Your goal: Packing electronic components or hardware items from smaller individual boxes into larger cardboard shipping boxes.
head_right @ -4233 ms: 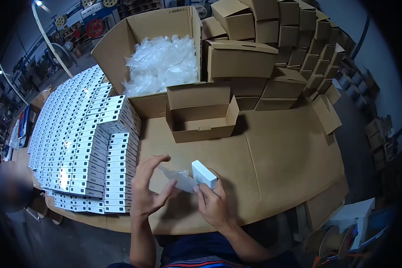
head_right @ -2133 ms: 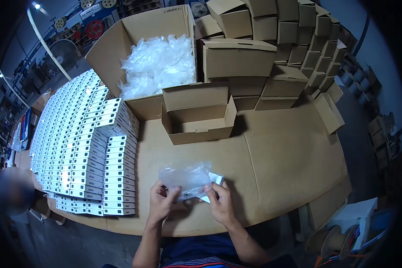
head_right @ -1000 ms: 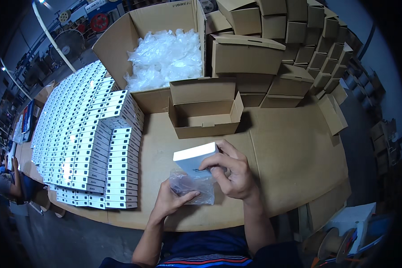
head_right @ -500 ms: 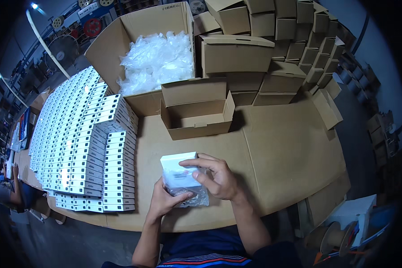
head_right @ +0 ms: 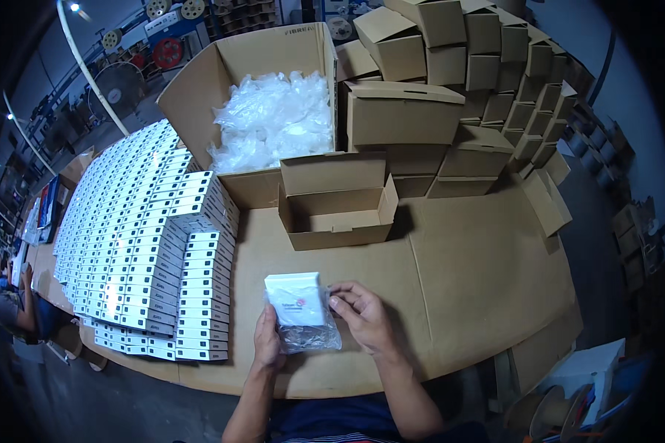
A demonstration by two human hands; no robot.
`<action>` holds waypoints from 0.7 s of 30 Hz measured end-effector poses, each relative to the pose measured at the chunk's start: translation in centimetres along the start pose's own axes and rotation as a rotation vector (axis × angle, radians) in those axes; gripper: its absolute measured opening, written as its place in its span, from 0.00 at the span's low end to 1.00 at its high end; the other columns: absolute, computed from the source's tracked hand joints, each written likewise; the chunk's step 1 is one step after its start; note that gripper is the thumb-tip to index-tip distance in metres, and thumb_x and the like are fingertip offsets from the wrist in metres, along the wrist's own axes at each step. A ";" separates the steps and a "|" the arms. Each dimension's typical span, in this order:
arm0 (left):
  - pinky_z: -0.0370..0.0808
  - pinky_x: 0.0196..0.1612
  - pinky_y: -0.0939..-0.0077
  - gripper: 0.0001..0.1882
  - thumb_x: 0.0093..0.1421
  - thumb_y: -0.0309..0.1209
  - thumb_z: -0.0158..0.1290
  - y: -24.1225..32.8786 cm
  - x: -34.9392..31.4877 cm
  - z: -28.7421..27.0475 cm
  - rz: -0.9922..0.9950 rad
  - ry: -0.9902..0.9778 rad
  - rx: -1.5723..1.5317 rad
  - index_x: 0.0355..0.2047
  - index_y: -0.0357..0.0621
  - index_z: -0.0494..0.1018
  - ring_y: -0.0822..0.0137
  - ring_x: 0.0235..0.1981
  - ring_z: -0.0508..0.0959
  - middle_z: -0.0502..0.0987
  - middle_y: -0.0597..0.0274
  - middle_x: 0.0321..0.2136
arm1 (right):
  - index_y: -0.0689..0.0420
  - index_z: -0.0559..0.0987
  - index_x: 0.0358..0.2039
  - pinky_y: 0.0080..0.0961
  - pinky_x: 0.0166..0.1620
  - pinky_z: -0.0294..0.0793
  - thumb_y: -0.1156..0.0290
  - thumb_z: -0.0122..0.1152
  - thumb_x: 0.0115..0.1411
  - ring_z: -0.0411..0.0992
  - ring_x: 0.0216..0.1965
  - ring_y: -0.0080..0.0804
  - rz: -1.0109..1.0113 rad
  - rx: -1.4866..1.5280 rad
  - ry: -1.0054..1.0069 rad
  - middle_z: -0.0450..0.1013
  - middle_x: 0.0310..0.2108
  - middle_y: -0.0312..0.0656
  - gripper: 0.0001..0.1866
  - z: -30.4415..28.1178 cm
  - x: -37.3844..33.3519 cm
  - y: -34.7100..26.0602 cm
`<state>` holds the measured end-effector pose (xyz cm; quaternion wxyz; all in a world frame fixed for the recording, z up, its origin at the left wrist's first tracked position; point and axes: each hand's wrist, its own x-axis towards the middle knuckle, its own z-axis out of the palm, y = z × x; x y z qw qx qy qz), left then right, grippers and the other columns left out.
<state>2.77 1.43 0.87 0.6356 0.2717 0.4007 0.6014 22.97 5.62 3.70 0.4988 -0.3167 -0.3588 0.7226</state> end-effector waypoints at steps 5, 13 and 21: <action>0.68 0.61 0.71 0.27 0.79 0.44 0.34 -0.5 0.5 -0.1 0.153 -0.022 0.167 0.63 0.32 0.66 0.69 0.55 0.74 0.76 0.57 0.54 | 0.66 0.73 0.52 0.25 0.53 0.77 0.80 0.54 0.71 0.77 0.45 0.26 -0.027 0.129 0.057 0.78 0.45 0.43 0.11 1.9 -0.4 1.7; 0.57 0.71 0.69 0.32 0.79 0.44 0.32 1.3 -0.2 1.9 0.226 -0.069 0.357 0.70 0.28 0.57 0.61 0.68 0.64 0.63 0.47 0.69 | 0.65 0.76 0.48 0.19 0.51 0.74 0.79 0.50 0.73 0.73 0.44 0.21 -0.254 0.139 0.314 0.75 0.43 0.38 0.08 3.5 -0.1 2.6; 0.67 0.64 0.67 0.33 0.78 0.46 0.32 1.9 -1.3 3.2 0.366 -0.023 0.430 0.70 0.28 0.56 0.58 0.59 0.74 0.75 0.45 0.57 | 0.58 0.74 0.45 0.22 0.48 0.74 0.72 0.51 0.75 0.73 0.41 0.21 -0.192 0.285 0.303 0.76 0.41 0.38 0.05 4.2 -0.4 2.4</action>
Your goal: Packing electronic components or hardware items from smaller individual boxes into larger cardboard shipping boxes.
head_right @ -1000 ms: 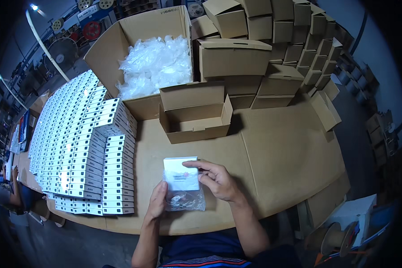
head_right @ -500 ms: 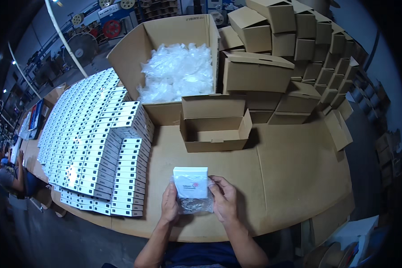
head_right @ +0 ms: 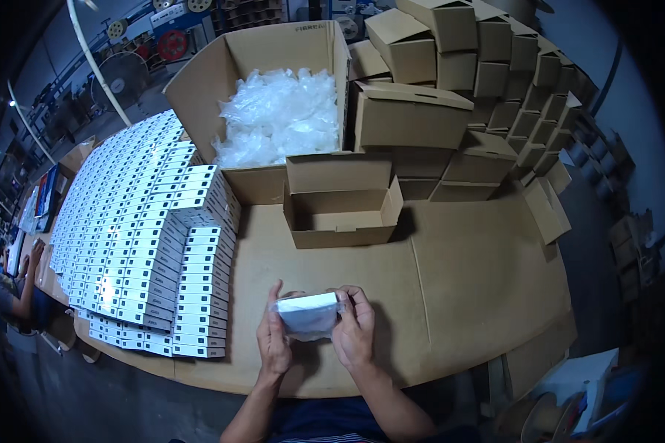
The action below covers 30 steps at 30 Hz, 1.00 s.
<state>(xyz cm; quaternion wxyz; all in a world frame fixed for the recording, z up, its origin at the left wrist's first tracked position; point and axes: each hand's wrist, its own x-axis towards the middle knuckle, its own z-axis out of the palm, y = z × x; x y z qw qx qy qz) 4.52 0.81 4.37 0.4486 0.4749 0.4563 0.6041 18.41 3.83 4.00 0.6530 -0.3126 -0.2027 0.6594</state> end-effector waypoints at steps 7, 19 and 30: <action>0.71 0.58 0.71 0.30 0.79 0.44 0.33 -1.4 0.8 -0.2 -0.163 0.155 -0.304 0.70 0.33 0.59 0.66 0.50 0.76 0.77 0.52 0.48 | 0.58 0.72 0.45 0.31 0.57 0.71 0.74 0.48 0.74 0.74 0.51 0.35 0.103 0.035 -0.092 0.75 0.50 0.53 0.05 1.2 -0.7 -1.2; 0.71 0.55 0.74 0.30 0.79 0.45 0.33 -2.4 0.6 -0.9 -0.153 0.112 -0.351 0.68 0.33 0.62 0.69 0.48 0.75 0.76 0.55 0.47 | 0.67 0.83 0.46 0.22 0.51 0.76 0.71 0.60 0.71 0.75 0.44 0.22 0.042 -0.290 -0.223 0.81 0.44 0.40 0.12 -0.4 -0.7 -0.4; 0.64 0.67 0.61 0.31 0.78 0.46 0.32 -1.7 0.6 -1.1 0.030 -0.065 -0.143 0.66 0.31 0.63 0.55 0.63 0.70 0.73 0.43 0.59 | 0.63 0.86 0.42 0.23 0.49 0.77 0.73 0.64 0.67 0.79 0.45 0.28 -0.132 -0.721 -0.448 0.83 0.45 0.46 0.09 -0.8 0.5 -4.8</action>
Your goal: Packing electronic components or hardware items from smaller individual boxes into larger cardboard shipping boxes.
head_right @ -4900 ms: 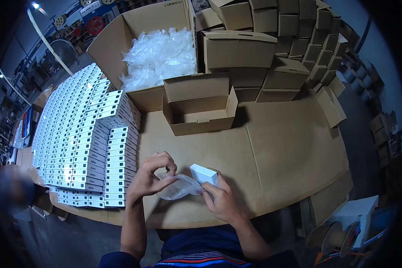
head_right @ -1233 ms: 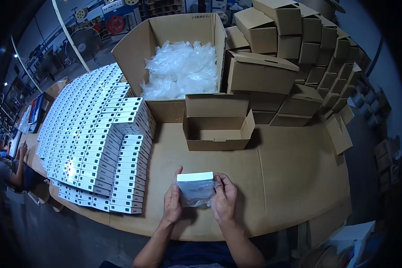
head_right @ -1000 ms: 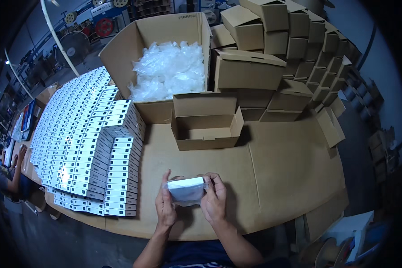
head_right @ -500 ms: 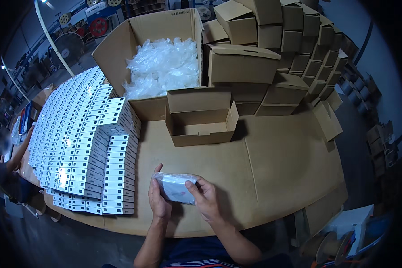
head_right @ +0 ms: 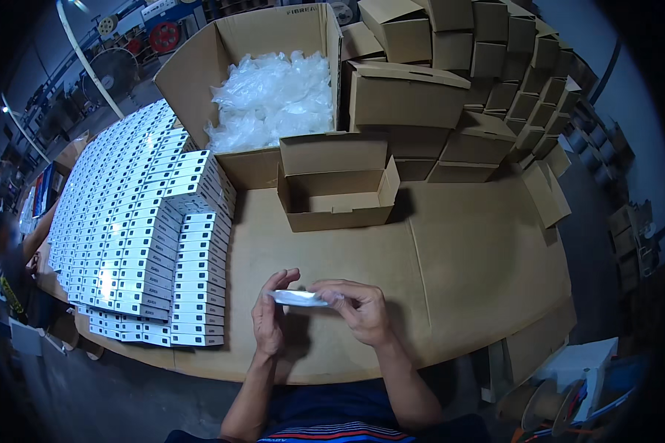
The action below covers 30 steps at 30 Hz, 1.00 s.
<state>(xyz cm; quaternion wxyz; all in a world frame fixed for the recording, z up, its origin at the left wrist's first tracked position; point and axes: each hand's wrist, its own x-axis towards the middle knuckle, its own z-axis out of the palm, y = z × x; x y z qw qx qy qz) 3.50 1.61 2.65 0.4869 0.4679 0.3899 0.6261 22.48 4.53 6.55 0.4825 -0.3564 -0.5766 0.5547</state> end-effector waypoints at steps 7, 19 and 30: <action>0.66 0.64 0.68 0.22 0.77 0.37 0.41 -0.9 -0.7 0.5 -0.154 0.018 -0.134 0.59 0.30 0.68 0.64 0.57 0.72 0.75 0.53 0.54 | 0.69 0.83 0.43 0.18 0.41 0.74 0.68 0.62 0.70 0.72 0.34 0.18 0.006 0.261 0.480 0.79 0.33 0.33 0.14 2.9 -0.1 3.6; 0.78 0.40 0.79 0.10 0.75 0.32 0.49 0.0 -0.7 0.7 -0.407 0.051 -0.276 0.48 0.40 0.75 0.74 0.42 0.78 0.77 0.63 0.45 | 0.62 0.66 0.55 0.20 0.44 0.79 0.75 0.62 0.69 0.80 0.40 0.28 0.109 0.212 0.236 0.81 0.38 0.50 0.19 0.5 0.2 2.1; 0.78 0.33 0.83 0.11 0.75 0.35 0.50 0.2 0.1 1.3 -0.361 0.184 -0.227 0.45 0.42 0.77 0.78 0.35 0.79 0.79 0.67 0.38 | 0.64 0.78 0.44 0.37 0.64 0.66 0.76 0.65 0.65 0.69 0.62 0.45 -0.238 0.082 0.208 0.71 0.60 0.60 0.09 1.5 -1.9 2.4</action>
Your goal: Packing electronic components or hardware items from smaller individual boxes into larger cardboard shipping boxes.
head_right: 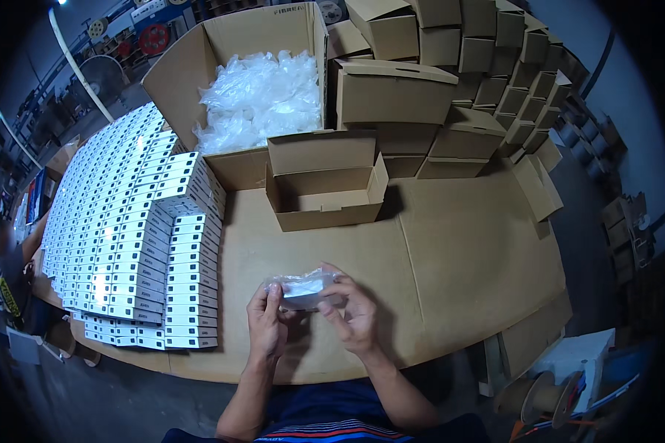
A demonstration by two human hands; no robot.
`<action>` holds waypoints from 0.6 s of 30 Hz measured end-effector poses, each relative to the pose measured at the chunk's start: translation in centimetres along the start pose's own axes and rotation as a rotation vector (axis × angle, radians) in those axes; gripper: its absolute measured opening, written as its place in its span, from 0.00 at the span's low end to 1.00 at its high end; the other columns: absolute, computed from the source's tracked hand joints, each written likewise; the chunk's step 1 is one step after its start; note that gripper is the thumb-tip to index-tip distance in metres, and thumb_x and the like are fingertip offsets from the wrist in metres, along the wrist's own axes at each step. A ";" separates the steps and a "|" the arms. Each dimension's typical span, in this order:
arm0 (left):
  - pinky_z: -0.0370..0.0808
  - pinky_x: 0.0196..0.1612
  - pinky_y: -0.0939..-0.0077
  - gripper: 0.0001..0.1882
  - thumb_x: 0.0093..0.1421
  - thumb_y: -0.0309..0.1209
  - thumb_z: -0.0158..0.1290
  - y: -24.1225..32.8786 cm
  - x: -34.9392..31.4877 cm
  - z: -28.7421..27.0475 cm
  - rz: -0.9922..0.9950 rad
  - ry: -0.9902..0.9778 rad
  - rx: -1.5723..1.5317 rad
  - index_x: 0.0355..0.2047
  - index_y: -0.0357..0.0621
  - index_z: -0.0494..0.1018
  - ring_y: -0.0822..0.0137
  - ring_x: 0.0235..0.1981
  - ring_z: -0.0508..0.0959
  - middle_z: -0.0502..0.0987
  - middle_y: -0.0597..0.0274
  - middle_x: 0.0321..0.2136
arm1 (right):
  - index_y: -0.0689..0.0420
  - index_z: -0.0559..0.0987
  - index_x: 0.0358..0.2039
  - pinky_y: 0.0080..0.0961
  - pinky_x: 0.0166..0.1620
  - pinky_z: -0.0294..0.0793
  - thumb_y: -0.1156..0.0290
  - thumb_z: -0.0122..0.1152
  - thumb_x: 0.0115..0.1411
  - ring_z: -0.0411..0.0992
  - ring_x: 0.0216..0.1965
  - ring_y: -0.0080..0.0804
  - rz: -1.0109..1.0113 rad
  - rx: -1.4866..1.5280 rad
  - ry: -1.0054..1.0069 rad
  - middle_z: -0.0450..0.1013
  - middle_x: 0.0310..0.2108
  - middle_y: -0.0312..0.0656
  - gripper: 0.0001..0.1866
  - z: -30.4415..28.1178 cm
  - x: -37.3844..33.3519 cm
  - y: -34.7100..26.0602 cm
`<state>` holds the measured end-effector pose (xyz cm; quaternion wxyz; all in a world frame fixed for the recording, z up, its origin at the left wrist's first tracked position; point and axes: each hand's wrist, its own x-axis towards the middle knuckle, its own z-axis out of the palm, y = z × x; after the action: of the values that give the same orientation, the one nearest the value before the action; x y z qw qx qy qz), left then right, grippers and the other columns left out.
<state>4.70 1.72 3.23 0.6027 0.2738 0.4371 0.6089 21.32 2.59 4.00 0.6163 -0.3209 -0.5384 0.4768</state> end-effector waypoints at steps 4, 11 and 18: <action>0.77 0.33 0.82 0.10 0.75 0.36 0.49 0.2 -0.2 1.0 -0.009 0.055 0.041 0.43 0.43 0.76 0.78 0.34 0.78 0.78 0.67 0.36 | 0.64 0.80 0.48 0.31 0.56 0.76 0.79 0.70 0.60 0.76 0.54 0.38 0.139 -0.089 -0.140 0.75 0.56 0.53 0.16 -0.2 0.8 0.3; 0.76 0.36 0.81 0.12 0.76 0.36 0.44 -1.2 0.3 -0.7 0.027 0.061 -0.006 0.34 0.46 0.65 0.78 0.32 0.76 0.75 0.64 0.32 | 0.68 0.82 0.47 0.20 0.46 0.80 0.82 0.72 0.58 0.80 0.42 0.24 0.277 -0.397 -0.324 0.82 0.43 0.45 0.16 -0.5 2.2 -2.3; 0.74 0.47 0.71 0.22 0.72 0.30 0.51 2.7 -0.4 0.0 -0.002 -0.056 -0.041 0.64 0.41 0.67 0.71 0.38 0.75 0.75 0.63 0.36 | 0.66 0.82 0.47 0.25 0.49 0.80 0.80 0.70 0.59 0.82 0.44 0.30 0.351 -0.169 -0.218 0.83 0.44 0.46 0.15 -1.2 1.1 -0.3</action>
<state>3.39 1.61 5.62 0.6207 0.2782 0.4077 0.6092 22.51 3.67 4.36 0.4329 -0.4067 -0.5759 0.5617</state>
